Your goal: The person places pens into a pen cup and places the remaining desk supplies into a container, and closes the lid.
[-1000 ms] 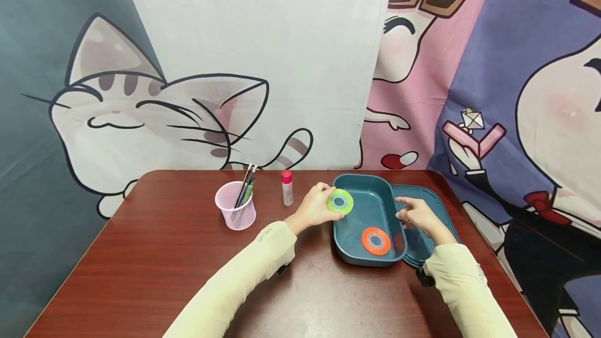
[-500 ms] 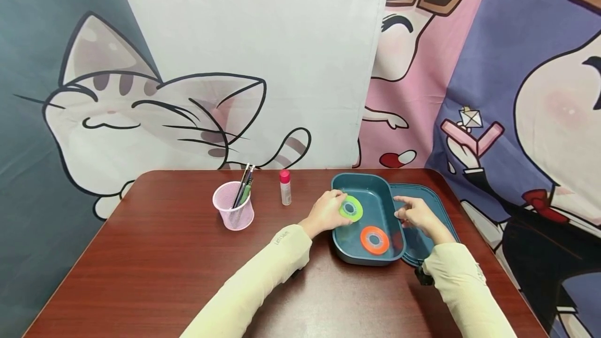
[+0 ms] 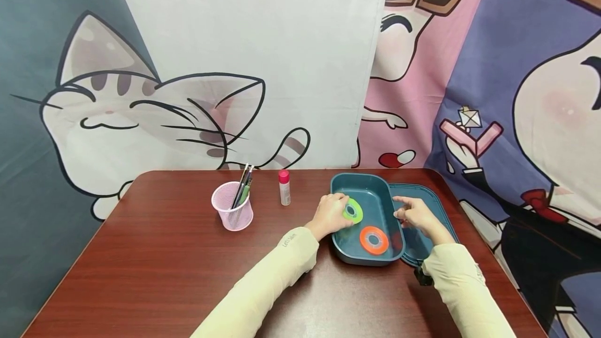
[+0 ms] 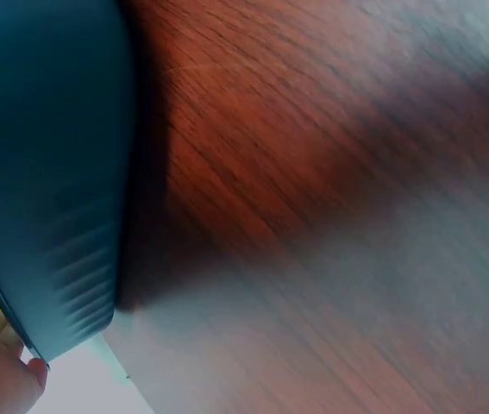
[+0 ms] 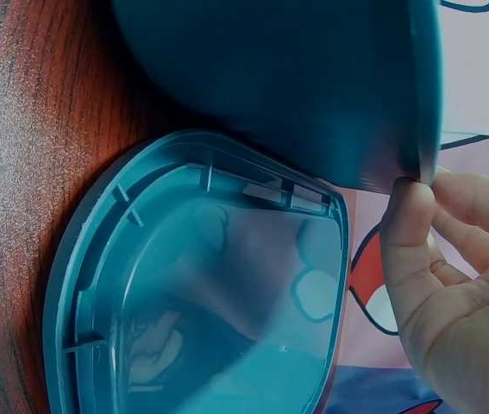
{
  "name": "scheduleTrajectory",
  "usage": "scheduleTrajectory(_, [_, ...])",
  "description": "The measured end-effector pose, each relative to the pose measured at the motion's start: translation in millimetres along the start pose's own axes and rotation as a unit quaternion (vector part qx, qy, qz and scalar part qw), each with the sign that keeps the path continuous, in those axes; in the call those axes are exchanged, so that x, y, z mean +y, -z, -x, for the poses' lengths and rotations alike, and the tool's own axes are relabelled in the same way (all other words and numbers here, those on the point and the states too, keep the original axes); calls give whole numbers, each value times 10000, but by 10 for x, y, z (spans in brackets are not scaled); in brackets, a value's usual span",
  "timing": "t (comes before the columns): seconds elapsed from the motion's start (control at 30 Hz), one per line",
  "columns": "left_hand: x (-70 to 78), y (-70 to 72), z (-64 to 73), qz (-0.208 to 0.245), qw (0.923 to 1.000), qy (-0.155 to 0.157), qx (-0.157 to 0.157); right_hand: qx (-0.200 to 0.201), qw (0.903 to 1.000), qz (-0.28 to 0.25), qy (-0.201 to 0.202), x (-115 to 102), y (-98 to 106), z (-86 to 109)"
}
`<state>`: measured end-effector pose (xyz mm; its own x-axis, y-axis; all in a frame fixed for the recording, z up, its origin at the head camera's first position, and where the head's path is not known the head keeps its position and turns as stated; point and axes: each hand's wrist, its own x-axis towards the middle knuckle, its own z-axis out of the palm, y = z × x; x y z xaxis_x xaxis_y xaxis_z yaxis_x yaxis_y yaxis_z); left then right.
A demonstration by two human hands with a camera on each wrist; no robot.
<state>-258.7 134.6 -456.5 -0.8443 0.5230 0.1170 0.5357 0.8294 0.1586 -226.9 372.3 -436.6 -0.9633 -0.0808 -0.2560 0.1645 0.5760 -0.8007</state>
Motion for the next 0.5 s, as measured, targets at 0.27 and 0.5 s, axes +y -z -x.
scheduleTrajectory(0.27, [42,-55,-6,-371,9992,97,97,-34,10000,-74,7,-2,-4,0])
scheduleTrajectory(0.5, [54,-57,-7,-293,9994,153,106,-23,10000,-16,-3,-6,2,-3])
